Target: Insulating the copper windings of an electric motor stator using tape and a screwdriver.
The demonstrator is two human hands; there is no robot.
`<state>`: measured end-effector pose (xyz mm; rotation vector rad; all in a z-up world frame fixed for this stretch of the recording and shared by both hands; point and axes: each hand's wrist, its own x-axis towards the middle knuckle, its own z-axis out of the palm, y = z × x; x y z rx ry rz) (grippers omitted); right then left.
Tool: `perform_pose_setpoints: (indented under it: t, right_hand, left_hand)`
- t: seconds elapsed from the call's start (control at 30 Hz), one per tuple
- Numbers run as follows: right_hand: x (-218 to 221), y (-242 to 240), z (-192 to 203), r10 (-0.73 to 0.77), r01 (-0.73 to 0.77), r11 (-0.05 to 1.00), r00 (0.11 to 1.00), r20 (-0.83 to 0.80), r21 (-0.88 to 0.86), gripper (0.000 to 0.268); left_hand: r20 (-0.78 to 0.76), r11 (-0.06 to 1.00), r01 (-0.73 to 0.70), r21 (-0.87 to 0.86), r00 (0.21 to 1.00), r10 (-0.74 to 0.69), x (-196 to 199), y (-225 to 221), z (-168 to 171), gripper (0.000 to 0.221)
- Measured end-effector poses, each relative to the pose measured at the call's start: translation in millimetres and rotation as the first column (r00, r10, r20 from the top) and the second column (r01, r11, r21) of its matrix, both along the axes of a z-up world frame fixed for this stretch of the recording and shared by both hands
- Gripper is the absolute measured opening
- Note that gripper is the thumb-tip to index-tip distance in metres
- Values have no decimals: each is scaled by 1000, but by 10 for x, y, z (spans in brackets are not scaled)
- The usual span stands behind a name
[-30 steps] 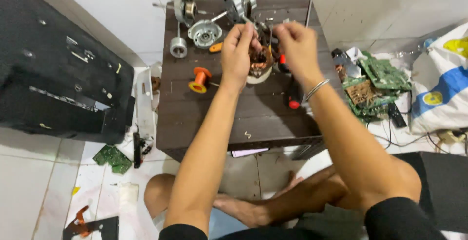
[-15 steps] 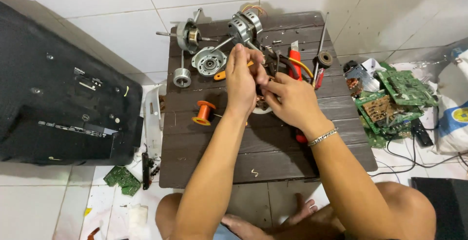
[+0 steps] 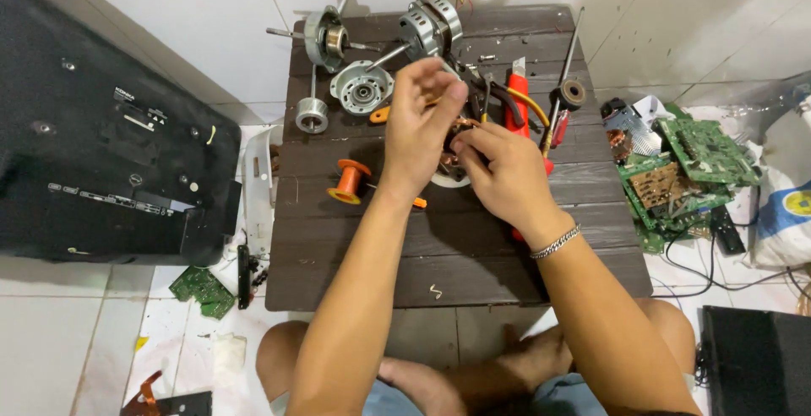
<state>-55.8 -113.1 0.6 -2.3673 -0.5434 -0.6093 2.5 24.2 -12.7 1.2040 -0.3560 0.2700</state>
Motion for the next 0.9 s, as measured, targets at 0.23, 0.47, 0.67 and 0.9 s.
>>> perform_pose_setpoints:
  t: [0.23, 0.47, 0.67, 0.9]
  right_hand:
    - [-101, 5, 125, 83, -79, 995, 994, 65, -68, 11]
    - [-129, -273, 224, 214, -206, 976, 964, -155, 70, 21]
    - [-107, -405, 117, 173, -118, 964, 959, -225, 238, 8]
    - [-106, -450, 156, 121, -107, 992, 947, -296, 63, 10]
  left_hand:
    - [-102, 992, 128, 8, 987, -127, -46, -84, 22, 48]
    - [-114, 937, 92, -336, 984, -137, -48, -40, 40, 32]
    - [-169, 922, 100, -375, 970, -174, -16, -92, -87, 33]
    - [-106, 879, 164, -449, 966, -234, 57, -103, -127, 36]
